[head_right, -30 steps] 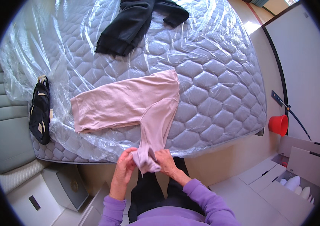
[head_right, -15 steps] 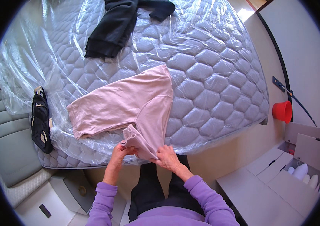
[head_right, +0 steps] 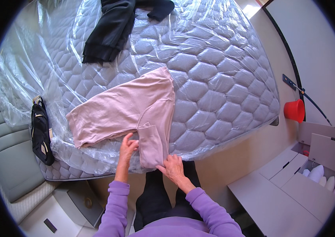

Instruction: The person folds several pieces of clothing, including a pink top, red pants, a black top, and a pink top, on a bed covered with a plastic sheet. They then place the folded items into a white wardrobe.

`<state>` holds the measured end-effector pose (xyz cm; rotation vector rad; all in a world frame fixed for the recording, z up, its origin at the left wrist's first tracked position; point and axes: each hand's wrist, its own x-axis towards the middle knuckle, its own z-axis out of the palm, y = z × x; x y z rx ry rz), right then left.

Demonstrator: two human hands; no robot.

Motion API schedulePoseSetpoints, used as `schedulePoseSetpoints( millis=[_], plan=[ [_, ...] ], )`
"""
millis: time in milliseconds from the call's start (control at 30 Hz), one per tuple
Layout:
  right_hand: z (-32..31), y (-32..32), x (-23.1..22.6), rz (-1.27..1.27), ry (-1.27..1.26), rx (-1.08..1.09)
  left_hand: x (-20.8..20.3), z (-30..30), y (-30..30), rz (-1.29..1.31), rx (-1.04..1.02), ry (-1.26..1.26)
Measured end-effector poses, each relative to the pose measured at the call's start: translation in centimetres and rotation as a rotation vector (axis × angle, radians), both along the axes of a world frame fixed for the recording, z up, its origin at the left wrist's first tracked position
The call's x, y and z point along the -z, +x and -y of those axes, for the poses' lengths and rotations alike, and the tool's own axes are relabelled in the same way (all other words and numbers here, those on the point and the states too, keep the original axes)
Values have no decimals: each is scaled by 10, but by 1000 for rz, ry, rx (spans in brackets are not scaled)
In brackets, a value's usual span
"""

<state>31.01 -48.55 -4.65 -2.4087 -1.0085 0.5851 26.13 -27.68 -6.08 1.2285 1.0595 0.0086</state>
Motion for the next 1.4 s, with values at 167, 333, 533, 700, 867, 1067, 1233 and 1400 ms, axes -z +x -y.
schedulePoseSetpoints(
  millis=[167, 333, 533, 700, 867, 1067, 1233, 1400],
  plan=[
    [6, -9, 0, -41, -12, 155, -24, 6, -9, 173, 87, 254],
    [7, -21, -4, -57, -113, 281, -14, 19, 31, 272, 588, 724],
    [-32, 41, -73, -1116, 156, 458, -4, -8, 44, 179, 529, 179],
    [-88, 119, -88, -1349, 459, 558, -15, -56, 53, 242, 124, -464],
    [-149, 192, -77, -1211, 588, 519, -14, -73, 66, 328, -142, -311],
    [-129, 221, -14, -302, 420, 700, -24, -61, 95, 329, -206, 199],
    [-109, 221, 22, -80, 57, 690, -22, -45, 137, 339, 172, 457],
    [-116, 217, 50, -218, 142, 663, 35, -39, 152, 339, 255, 642]
  ],
)
